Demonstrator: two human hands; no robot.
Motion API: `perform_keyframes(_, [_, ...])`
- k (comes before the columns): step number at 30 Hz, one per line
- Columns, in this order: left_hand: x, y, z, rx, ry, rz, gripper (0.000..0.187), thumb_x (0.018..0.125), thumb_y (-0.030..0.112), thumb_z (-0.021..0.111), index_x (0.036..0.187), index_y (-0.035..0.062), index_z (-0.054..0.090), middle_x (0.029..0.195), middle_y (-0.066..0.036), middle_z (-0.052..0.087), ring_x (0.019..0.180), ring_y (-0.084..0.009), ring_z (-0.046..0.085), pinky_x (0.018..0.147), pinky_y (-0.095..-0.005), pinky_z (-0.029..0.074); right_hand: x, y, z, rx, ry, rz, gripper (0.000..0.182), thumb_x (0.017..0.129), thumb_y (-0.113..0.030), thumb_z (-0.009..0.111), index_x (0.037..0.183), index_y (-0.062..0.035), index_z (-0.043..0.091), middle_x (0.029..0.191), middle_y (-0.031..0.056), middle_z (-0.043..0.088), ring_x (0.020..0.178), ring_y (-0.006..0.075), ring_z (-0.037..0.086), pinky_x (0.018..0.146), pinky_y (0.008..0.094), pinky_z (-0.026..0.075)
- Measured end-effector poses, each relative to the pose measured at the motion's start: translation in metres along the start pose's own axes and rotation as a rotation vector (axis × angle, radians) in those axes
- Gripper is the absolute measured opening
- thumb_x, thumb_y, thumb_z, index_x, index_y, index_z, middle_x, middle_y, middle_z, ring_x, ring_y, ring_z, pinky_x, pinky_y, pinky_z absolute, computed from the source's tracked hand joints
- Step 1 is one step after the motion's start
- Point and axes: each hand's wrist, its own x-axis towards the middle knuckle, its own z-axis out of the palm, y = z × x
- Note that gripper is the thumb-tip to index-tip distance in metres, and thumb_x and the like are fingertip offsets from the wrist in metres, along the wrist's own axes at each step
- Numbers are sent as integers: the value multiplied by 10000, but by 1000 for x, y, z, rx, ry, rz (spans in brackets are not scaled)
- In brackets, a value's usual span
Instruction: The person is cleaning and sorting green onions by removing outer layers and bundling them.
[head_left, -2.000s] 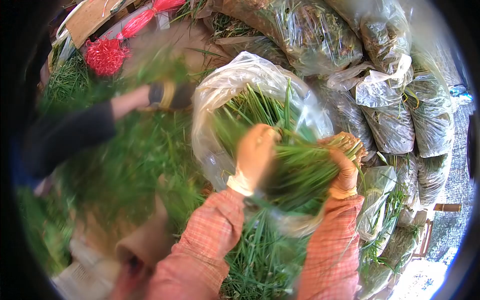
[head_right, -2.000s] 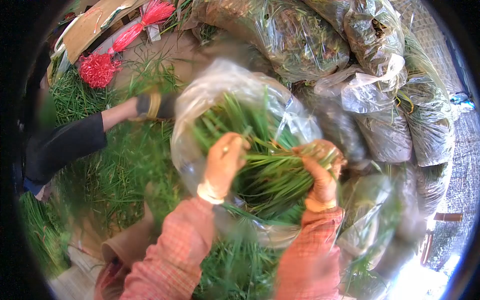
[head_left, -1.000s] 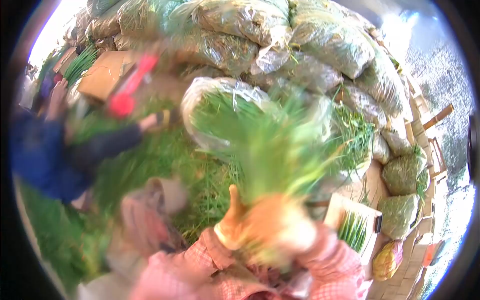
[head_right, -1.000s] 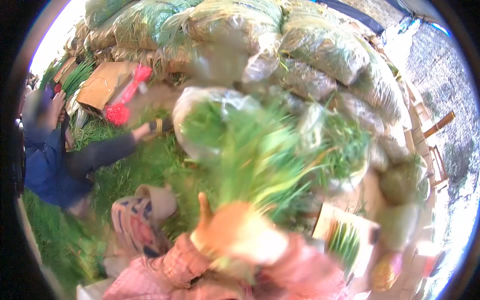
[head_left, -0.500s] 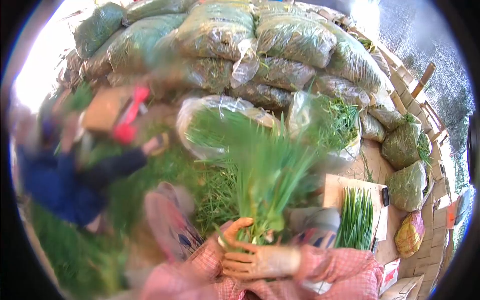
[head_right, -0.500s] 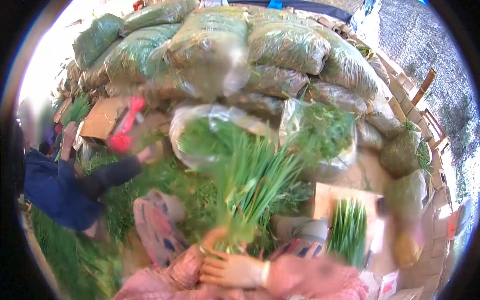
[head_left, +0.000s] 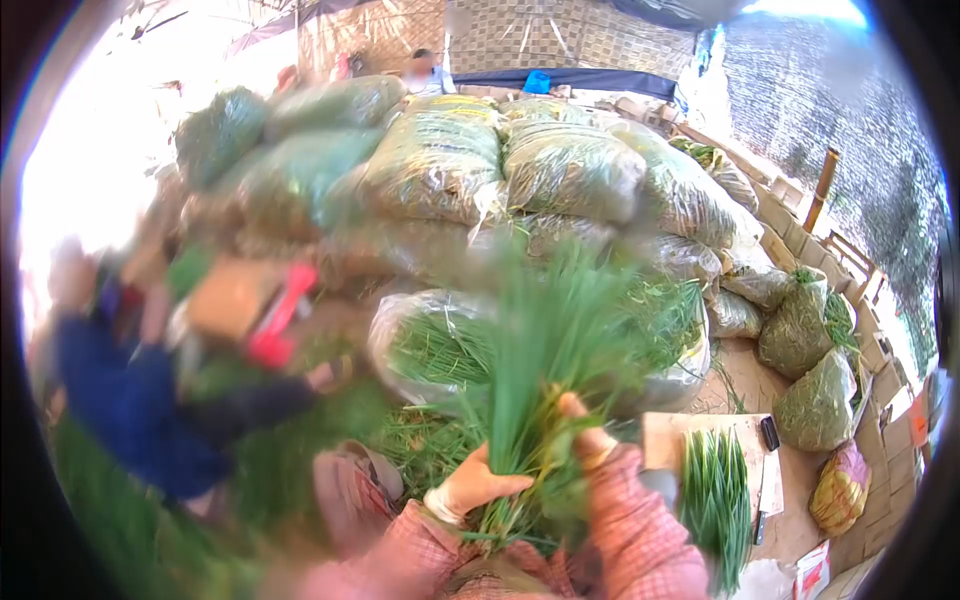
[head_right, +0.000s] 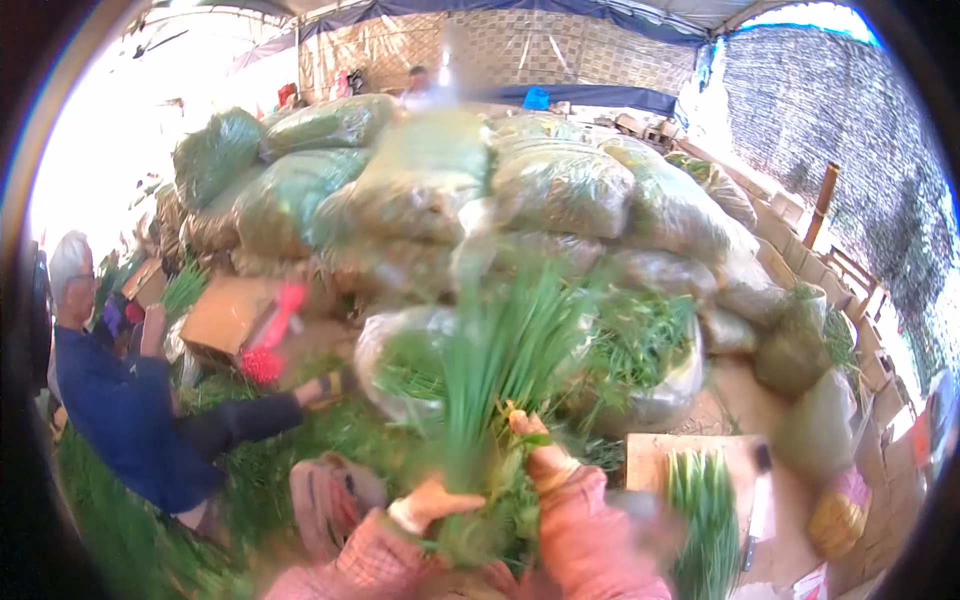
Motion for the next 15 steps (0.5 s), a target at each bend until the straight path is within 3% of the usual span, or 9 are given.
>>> perform_keyframes(3, [6, 1, 3, 380, 92, 108, 836, 685, 91, 733, 1365, 42, 249, 1139, -77, 558, 990, -163, 536, 864, -290, 435, 4, -5, 18, -1, -57, -89, 426, 841, -263, 583, 1189, -47, 465, 1058, 69, 572, 937, 189, 554, 834, 337, 446])
perform_keyframes(4, [9, 3, 5, 511, 110, 166, 938, 687, 187, 719, 1398, 50, 123, 1134, -138, 561, 991, -242, 571, 845, -312, 456, 7, -8, 19, -69, -91, -108, 421, 835, -241, 595, 1183, -43, 467, 1047, 70, 578, 928, 188, 560, 842, 336, 442])
perform_keyframes(5, [11, 4, 7, 611, 133, 120, 945, 690, 224, 702, 1400, 52, 103, 1132, -162, 557, 983, -272, 577, 830, -327, 466, 10, -10, 19, -138, -124, -127, 416, 829, -220, 607, 1177, -39, 469, 1036, 70, 584, 919, 188, 567, 849, 335, 439])
perform_keyframes(7, [12, 15, 17, 809, 181, 27, 962, 697, 298, 669, 1404, 55, 63, 1128, -211, 549, 967, -334, 587, 801, -357, 484, 11, -9, 28, -118, 21, -144, 425, 767, -131, 671, 1142, -44, 491, 984, 78, 604, 882, 195, 586, 801, 318, 466])
perform_keyframes(8, [16, 17, 23, 932, 223, 38, 994, 694, 352, 628, 1409, 75, -4, 1063, -268, 533, 877, -409, 585, 738, -411, 498, 12, -12, 33, -136, 73, -138, 434, 751, -110, 683, 1135, -45, 493, 964, 78, 609, 863, 198, 593, 785, 316, 474])
perform_keyframes(11, [14, 8, 42, 1103, 375, -33, 1017, 693, 342, 635, 1414, 105, -42, 989, -268, 524, 812, -414, 588, 707, -432, 497, 14, -14, 33, -70, 152, -152, 462, 682, -10, 694, 1105, -33, 512, 930, 85, 618, 794, 203, 610, 729, 312, 496])
perform_keyframes(15, [12, 15, 57, 1088, 356, -79, 1071, 686, 334, 665, 1408, 91, -88, 954, -288, 496, 770, -429, 578, 681, -467, 490, 18, -4, 13, -66, 120, -143, 490, 654, 22, 673, 1117, -22, 517, 965, 79, 616, 807, 189, 604, 730, 304, 492])
